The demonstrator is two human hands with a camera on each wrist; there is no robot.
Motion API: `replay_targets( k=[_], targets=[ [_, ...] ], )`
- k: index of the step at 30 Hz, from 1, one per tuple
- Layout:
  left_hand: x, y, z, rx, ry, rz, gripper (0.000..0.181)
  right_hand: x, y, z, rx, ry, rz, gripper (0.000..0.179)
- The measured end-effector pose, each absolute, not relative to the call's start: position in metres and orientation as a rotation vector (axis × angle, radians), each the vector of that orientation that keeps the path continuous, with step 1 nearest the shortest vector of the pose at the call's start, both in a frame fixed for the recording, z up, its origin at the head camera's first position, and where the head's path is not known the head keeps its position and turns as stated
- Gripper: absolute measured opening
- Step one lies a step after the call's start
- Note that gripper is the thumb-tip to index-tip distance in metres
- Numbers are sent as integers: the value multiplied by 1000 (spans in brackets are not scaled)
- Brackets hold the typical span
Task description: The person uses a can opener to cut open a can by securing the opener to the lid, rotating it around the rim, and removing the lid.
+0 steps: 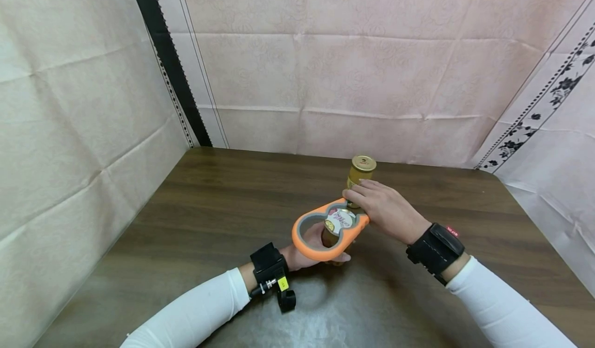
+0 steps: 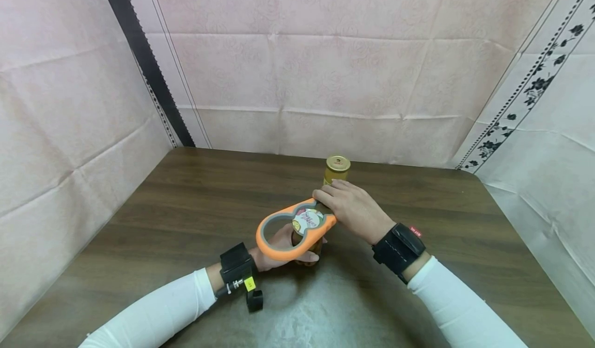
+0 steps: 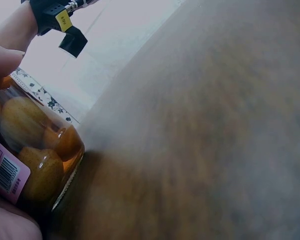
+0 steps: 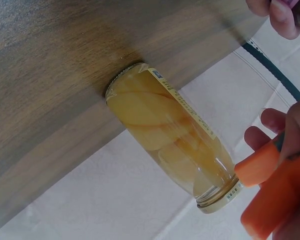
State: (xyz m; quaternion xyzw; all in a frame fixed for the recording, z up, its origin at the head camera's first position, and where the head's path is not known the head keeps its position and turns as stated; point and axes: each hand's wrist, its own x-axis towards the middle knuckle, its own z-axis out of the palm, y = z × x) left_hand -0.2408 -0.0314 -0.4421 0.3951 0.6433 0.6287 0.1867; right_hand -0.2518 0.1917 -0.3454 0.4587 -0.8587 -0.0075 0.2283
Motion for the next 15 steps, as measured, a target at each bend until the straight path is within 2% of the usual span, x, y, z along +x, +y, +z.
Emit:
replay_targets(
  k=[15],
  targets=[
    [-245,-33,-442,1081,1783,1722,87,-255,190,-346,1280,-2342,-28,53]
  ],
)
